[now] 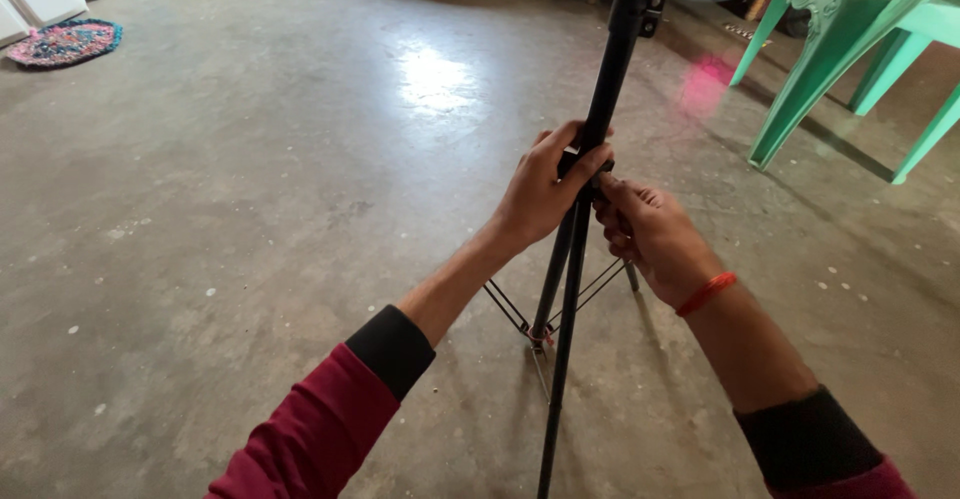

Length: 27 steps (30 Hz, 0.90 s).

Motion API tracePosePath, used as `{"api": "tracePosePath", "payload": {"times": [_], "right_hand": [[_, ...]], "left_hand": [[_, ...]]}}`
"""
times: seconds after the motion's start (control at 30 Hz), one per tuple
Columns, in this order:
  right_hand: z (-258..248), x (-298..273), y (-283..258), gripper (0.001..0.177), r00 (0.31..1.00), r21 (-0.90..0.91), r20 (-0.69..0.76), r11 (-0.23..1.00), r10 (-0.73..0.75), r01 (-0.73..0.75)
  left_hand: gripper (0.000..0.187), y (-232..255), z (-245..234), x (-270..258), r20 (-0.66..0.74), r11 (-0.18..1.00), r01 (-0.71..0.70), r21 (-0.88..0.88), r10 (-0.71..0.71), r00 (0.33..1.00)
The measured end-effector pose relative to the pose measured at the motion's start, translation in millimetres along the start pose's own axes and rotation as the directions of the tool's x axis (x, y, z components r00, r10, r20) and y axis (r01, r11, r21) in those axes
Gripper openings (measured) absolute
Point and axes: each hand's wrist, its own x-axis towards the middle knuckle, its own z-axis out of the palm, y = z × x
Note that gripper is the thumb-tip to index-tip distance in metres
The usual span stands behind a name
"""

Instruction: The person assembles a black tripod stand by extending its legs and tightening the locking mechanisms. They then extend the central vertical pole and secure it at a desired height. Finally, they attach a mounting head to the top of the pole.

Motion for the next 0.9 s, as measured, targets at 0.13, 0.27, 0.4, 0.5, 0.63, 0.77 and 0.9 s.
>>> {"api": "tracePosePath", "payload": {"times": [0.13,0.27,0.4,0.5,0.63,0.77,0.9], "right_hand": [[1,-9,3,0.031,0.978,-0.217,-0.077,0.961,-0.193,0.172],[2,-12,12,0.030,0.946,-0.327,-0.116,0.911,-0.304,0.253],[1,-9,24,0.026,0.840,-0.417,-0.106,0.791,-0.532,0.448],[1,-3,39,0.025,0.751,-0.533,-0.159,0.696,-0.641,0.481],[10,0,48,0.023,0.540,-0.549,-0.037,0.468,-0.841,0.692],[12,-9,37,0.026,0.806,-0.279,-0.153,0.808,-0.571,0.519],[15,-9,15,0.038,0.957,-0.109,-0.269,0.991,-0.110,0.083]], "left_hand": [[0.030,3,2,0,0.018,0.979,0.185,-0.086,-0.185,0.983],[0.031,4,3,-1,0.031,0.961,0.232,-0.148,-0.230,0.973],[0.027,1,3,-2,-0.046,0.996,0.059,0.063,-0.056,0.997],[0.027,-3,5,-4,-0.055,0.994,0.103,0.029,-0.101,0.993],[0.026,-1,-1,-5,-0.060,0.993,0.110,0.036,-0.108,0.992],[0.024,1,-4,-5,-0.054,0.992,0.114,0.045,-0.111,0.992],[0.026,-3,-7,-8,-0.070,0.986,0.144,0.082,-0.138,0.988]]}}
